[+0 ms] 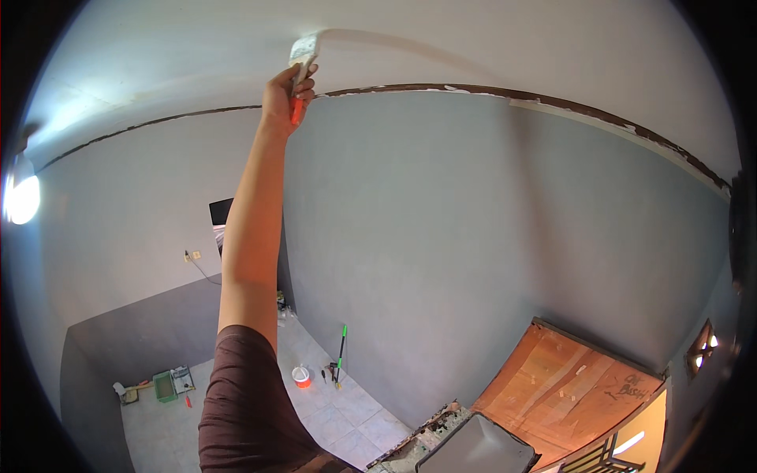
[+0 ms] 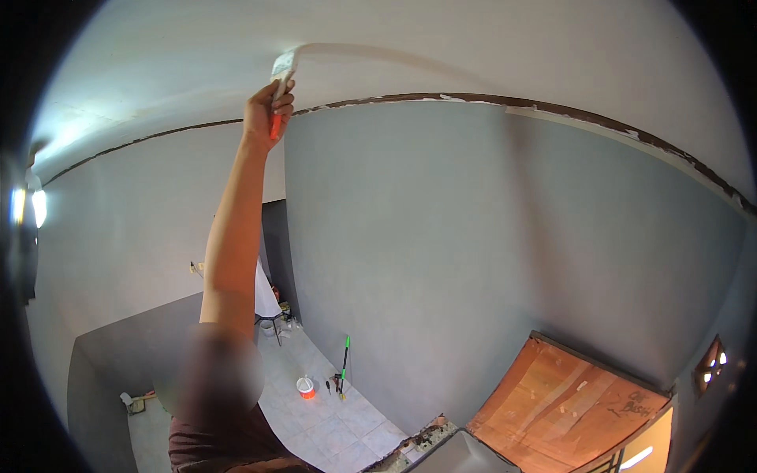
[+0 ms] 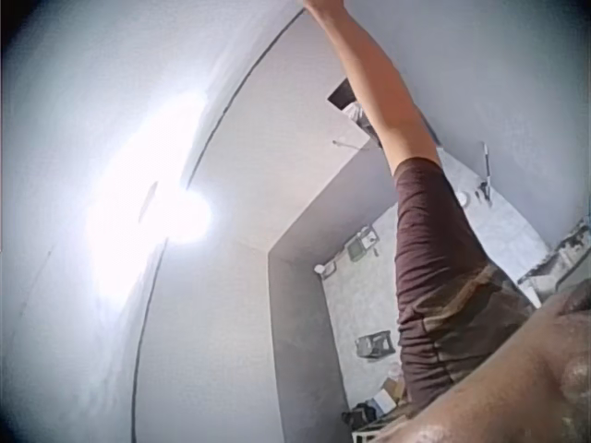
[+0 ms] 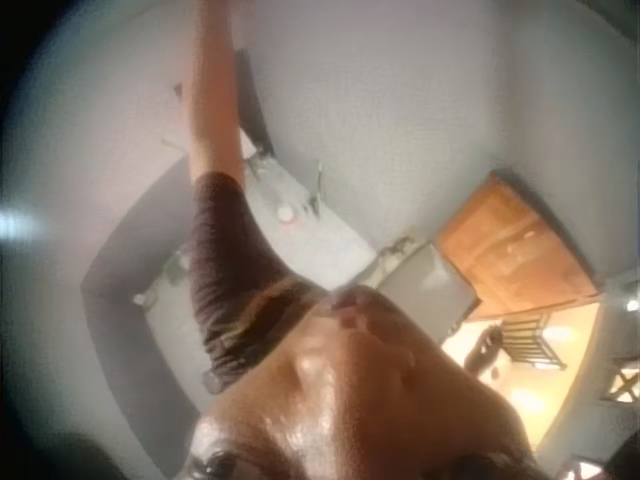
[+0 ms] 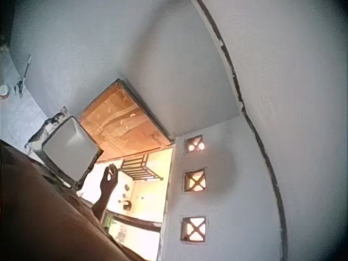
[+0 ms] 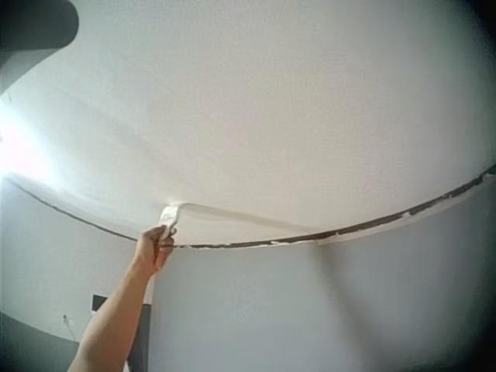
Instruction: The person paints the ceiling by dipping a brush into a paint container and applying paint along the ceiling edges and surface, then descends and moves the ladder.
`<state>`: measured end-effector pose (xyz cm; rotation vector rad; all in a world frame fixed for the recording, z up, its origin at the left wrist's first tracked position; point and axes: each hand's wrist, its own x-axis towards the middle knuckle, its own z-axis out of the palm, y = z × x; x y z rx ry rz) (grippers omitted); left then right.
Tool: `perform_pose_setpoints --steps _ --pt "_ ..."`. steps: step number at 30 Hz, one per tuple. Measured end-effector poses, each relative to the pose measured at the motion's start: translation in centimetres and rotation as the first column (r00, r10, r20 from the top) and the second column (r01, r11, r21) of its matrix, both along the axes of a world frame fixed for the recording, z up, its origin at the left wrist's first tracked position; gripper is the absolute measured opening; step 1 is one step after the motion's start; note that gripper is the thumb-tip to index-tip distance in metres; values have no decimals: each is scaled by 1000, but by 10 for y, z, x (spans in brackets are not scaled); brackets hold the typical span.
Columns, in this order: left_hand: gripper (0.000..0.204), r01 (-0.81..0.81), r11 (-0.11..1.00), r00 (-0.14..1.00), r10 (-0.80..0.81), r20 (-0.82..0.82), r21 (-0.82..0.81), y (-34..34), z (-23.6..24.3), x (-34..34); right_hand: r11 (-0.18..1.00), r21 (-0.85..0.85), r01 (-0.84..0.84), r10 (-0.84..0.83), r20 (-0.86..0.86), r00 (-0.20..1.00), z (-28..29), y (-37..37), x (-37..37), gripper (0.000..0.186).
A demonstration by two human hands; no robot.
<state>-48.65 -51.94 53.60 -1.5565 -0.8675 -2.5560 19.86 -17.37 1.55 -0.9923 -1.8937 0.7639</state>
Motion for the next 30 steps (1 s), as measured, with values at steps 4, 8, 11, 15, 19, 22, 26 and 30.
perform_pose_setpoints --steps 4,8,11,15,19,22,26,30 --pt "25 136 980 988 -125 -86 146 -38 -21 12 1000 8 -21 21 1 1000 -5 6 -1 35" --pt "32 233 954 967 -205 -153 191 -75 -52 -10 999 -5 -37 37 -5 999 5 2 -12 35" --pt "34 208 953 978 -197 -71 221 -96 -74 -35 999 -17 -38 37 -9 999 13 -3 -16 35" --pt "33 159 987 979 -160 129 18 -73 -68 -59 999 -29 -16 16 -13 1000 7 1 -9 34" --pt "30 40 967 988 -1 153 -251 7 -25 -53 1000 -29 12 -12 -14 1000 -8 6 6 34" --pt "27 -41 951 989 82 123 -305 62 6 -49 999 -28 29 -30 -19 999 -8 -3 8 34" --pt "25 -97 930 968 171 185 -355 80 28 -68 998 -11 60 -61 -43 997 -17 -10 11 33" --pt "25 -79 958 971 136 194 -277 78 35 -72 996 -8 92 -93 -64 994 -45 -8 29 33"
